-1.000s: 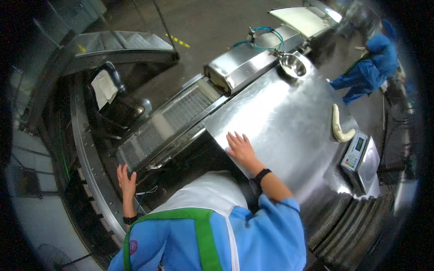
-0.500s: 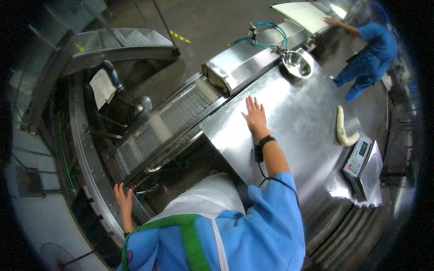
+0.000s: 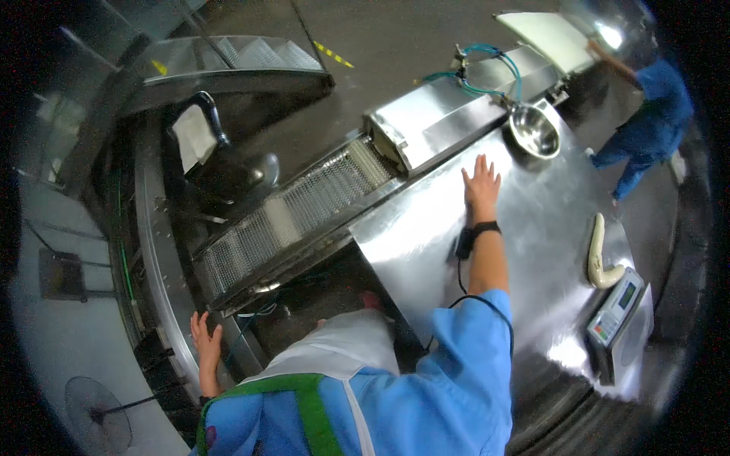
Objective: Transferring and organizing shaped dough pieces into a conveyor system and trays.
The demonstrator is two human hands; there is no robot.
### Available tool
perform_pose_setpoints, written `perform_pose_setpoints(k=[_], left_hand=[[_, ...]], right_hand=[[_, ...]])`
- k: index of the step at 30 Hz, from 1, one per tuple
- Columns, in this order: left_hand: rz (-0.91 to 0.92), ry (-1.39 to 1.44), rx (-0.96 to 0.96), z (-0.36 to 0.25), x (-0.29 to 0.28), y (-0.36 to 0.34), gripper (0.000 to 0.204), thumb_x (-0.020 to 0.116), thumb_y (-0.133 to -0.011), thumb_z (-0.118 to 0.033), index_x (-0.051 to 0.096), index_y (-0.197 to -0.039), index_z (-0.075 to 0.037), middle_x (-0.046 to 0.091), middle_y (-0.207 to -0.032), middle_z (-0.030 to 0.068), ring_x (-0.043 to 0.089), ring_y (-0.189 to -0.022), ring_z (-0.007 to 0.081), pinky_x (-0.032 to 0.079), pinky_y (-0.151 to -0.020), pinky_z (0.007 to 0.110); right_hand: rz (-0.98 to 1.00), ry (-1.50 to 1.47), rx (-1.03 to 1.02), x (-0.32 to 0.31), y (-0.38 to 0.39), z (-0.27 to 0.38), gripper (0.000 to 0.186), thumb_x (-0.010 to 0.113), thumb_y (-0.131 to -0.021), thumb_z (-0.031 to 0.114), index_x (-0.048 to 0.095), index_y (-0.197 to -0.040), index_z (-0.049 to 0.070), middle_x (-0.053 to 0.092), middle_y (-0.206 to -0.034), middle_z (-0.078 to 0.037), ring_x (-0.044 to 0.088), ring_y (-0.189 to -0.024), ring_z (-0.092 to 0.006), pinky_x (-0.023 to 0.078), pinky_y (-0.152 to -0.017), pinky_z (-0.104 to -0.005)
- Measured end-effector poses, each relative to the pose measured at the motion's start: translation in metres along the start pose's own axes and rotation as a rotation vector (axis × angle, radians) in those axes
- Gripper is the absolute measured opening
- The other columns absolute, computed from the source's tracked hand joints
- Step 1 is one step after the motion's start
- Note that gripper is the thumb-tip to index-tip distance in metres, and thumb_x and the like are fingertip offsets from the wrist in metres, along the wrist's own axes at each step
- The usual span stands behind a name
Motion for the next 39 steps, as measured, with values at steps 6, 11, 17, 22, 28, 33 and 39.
perform_pose_setpoints(k=[6,11,17,22,28,33,39], left_hand=[[0.024,-0.018,0.022,0.003,-0.003,-0.001,0.049,0.053,-0.078,-0.027,0.039,-0.122,-0.012,0.022,-0.136,0.0107,0.014,-0.128,0.0291,0.015,-0.099,0.047],[0.047,-0.047,0.056,-0.010,-0.001,-0.013,0.049,0.053,-0.078,-0.027,0.040,-0.122,-0.011,0.022,-0.136,0.0111,0.014,-0.128,0.0291,0.016,-0.100,0.046],[0.086,0.039,0.169,-0.026,0.012,-0.028,0.049,0.052,-0.078,-0.028,0.039,-0.122,-0.010,0.023,-0.135,0.0120,0.016,-0.127,0.0299,0.016,-0.100,0.046],[0.080,0.014,0.280,-0.033,0.026,-0.048,0.050,0.052,-0.078,-0.030,0.040,-0.121,-0.009,0.025,-0.134,0.0137,0.018,-0.126,0.0305,0.017,-0.099,0.046],[0.051,0.041,0.308,-0.031,0.030,-0.047,0.050,0.055,-0.076,-0.029,0.041,-0.120,-0.008,0.028,-0.132,0.0160,0.021,-0.125,0.0318,0.019,-0.098,0.045],[0.012,0.074,0.297,-0.030,0.034,-0.048,0.051,0.057,-0.075,-0.030,0.042,-0.119,-0.008,0.029,-0.131,0.0165,0.022,-0.124,0.0326,0.021,-0.097,0.045],[0.002,0.157,0.180,-0.005,0.032,-0.038,0.052,0.055,-0.076,-0.031,0.041,-0.120,-0.007,0.026,-0.133,0.0159,0.017,-0.126,0.0302,0.017,-0.099,0.045]], right_hand=[[-0.039,0.047,0.118,0.012,-0.016,-0.040,0.062,0.036,-0.084,0.046,0.026,-0.131,0.008,0.023,-0.138,-0.005,0.019,-0.127,-0.0267,0.019,-0.100,-0.0452],[-0.004,0.040,0.293,0.015,0.003,-0.098,0.064,0.029,-0.085,0.050,0.021,-0.133,0.009,0.018,-0.139,-0.007,0.015,-0.128,-0.0267,0.015,-0.101,-0.0477],[-0.022,0.057,0.433,0.014,0.066,-0.168,0.064,0.033,-0.084,0.049,0.022,-0.132,0.007,0.019,-0.139,-0.009,0.018,-0.127,-0.0276,0.017,-0.100,-0.0473],[-0.045,0.085,0.508,0.021,0.128,-0.212,0.064,0.034,-0.085,0.048,0.022,-0.133,0.008,0.019,-0.139,-0.008,0.017,-0.127,-0.0272,0.016,-0.099,-0.0479],[0.186,0.031,0.566,-0.008,0.159,-0.171,0.062,0.031,-0.085,0.049,0.019,-0.134,0.012,0.014,-0.140,-0.010,0.014,-0.128,-0.0304,0.013,-0.101,-0.0485],[0.284,0.081,0.185,-0.004,0.170,-0.159,0.080,0.047,-0.076,0.055,0.019,-0.133,0.005,0.019,-0.135,-0.024,0.017,-0.125,-0.0362,0.012,-0.102,-0.0446],[0.528,0.040,-0.072,-0.013,0.149,-0.075,0.111,0.073,-0.051,0.051,0.013,-0.133,0.006,0.015,-0.135,-0.026,0.012,-0.126,-0.0385,0.017,-0.101,-0.0463]])
Point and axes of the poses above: each hand's wrist, its own y-axis away from the middle knuckle, its own x-axis out of the palm, z = x × y, the point moved 2 cm from there along -y, towards the middle knuckle
